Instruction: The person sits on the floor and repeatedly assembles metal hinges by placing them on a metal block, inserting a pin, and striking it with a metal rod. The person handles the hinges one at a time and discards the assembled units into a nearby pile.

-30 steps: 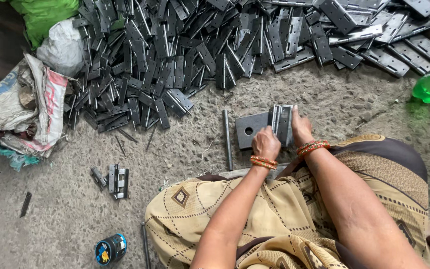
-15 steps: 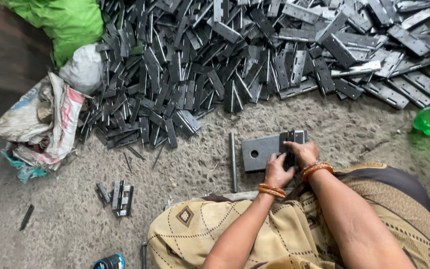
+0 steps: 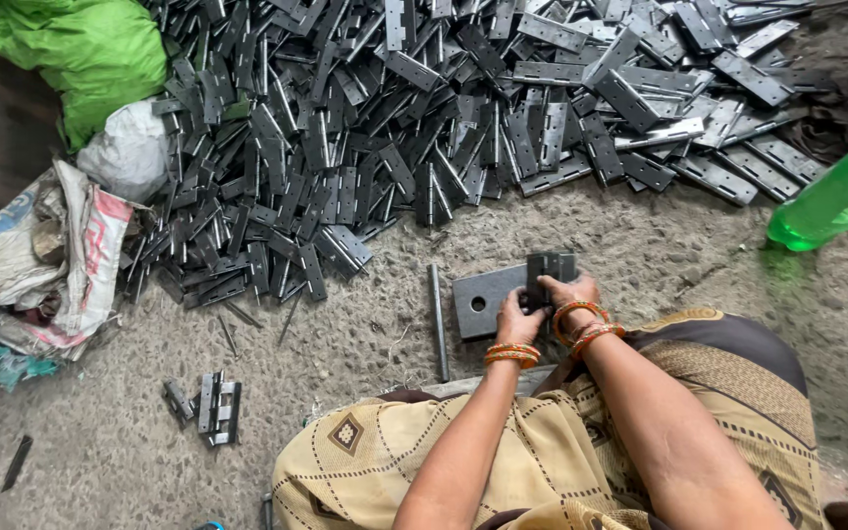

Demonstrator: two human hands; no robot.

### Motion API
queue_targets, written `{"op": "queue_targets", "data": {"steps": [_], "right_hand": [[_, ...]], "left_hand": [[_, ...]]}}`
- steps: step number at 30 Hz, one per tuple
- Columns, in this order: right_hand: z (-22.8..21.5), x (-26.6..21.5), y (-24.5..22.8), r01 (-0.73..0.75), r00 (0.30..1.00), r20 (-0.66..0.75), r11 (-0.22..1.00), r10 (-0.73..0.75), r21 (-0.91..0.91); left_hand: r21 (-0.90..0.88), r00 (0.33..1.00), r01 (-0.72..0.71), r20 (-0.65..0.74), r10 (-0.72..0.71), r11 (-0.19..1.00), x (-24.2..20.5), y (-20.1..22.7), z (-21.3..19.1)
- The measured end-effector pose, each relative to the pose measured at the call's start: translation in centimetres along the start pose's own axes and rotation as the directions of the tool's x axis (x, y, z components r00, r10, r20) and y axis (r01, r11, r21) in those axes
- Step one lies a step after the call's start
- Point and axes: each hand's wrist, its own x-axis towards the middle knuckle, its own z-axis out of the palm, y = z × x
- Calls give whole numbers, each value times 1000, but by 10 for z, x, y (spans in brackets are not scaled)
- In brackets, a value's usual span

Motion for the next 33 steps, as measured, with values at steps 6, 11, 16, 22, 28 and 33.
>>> {"op": "queue_targets", "data": {"steps": [6, 11, 16, 22, 28, 33], "right_hand": [[30, 2, 10, -91, 925, 369, 888, -92, 450], [41, -4, -1, -41, 795, 533, 852, -289, 522], [33, -27, -27, 2, 753, 528, 803, -393, 595], [8, -46, -56, 431, 734, 489, 880, -471, 199], [-13, -68, -71, 525, 638, 474, 793, -607, 310], [-14, -66, -72, 554, 581, 507, 766, -637, 327]], "left_hand": [[-179, 975, 181, 159, -153, 967, 13, -11, -38], [-15, 982, 136, 130, -133, 991, 15, 0, -67], [-47, 976, -185, -128, 178, 982, 5, 19, -82], [197, 888, -328, -270, 373, 924, -2, 31, -89], [208, 898, -343, -215, 385, 916, -6, 16, -85], [228, 898, -366, -169, 407, 902, -3, 19, -86]]}}
